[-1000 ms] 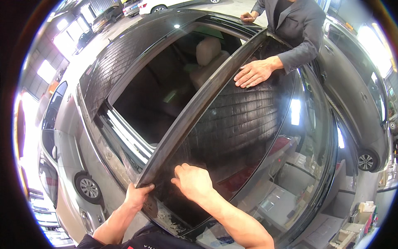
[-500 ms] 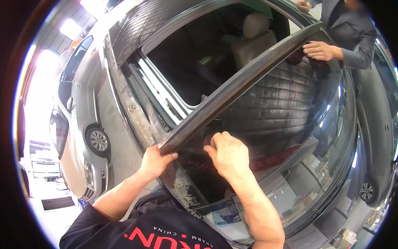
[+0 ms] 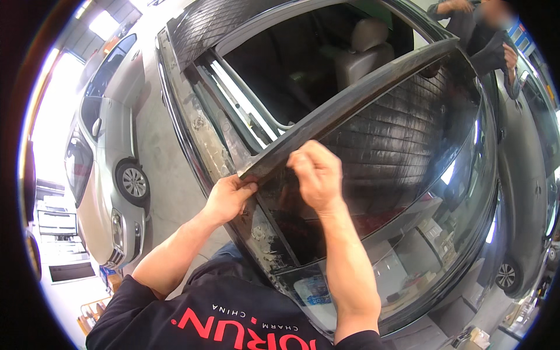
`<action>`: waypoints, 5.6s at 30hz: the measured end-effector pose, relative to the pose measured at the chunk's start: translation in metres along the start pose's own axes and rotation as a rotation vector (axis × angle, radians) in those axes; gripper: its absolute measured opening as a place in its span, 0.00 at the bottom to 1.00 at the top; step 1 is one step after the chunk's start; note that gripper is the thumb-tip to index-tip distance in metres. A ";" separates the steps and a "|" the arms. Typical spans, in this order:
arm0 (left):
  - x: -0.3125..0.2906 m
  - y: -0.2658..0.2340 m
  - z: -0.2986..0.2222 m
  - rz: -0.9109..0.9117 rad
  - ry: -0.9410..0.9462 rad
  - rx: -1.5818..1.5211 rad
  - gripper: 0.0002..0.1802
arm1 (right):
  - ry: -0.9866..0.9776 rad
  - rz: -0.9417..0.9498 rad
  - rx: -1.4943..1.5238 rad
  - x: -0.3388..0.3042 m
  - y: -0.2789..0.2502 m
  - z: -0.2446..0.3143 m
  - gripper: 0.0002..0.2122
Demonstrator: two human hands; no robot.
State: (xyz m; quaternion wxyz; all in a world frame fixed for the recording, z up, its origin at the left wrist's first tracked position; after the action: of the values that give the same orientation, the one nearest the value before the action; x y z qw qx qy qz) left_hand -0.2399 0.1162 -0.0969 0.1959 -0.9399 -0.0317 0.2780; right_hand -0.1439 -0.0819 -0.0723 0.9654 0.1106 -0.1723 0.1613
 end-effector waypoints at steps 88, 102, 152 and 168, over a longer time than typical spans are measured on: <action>0.031 0.281 -0.191 0.186 1.422 1.190 0.31 | -0.176 -0.060 -0.122 -0.124 -0.024 0.021 0.08; 0.039 0.298 -0.187 0.244 1.358 1.317 0.50 | -0.083 0.045 -0.160 -0.122 -0.027 0.021 0.10; 0.112 0.247 -0.228 -0.090 1.014 1.209 0.53 | 0.002 0.128 -0.145 -0.096 -0.025 0.033 0.08; 0.091 0.214 -0.291 0.492 0.729 0.848 0.39 | -0.036 0.133 -0.155 -0.093 -0.026 0.033 0.13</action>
State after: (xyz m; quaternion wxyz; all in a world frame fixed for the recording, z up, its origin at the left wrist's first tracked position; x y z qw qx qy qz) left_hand -0.0177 -0.1680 -0.0025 0.4815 -0.7943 0.3687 -0.0359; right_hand -0.2270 -0.1403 -0.0801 0.9550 0.0269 -0.2086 0.2092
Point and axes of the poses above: each hand's wrist, its own x-axis towards the middle knuckle, its own y-axis out of the palm, z = x × y, the point moved 5 cm from there along x, towards the middle knuckle, and after that the axes turned 7 degrees about x, right-handed, at the moved point
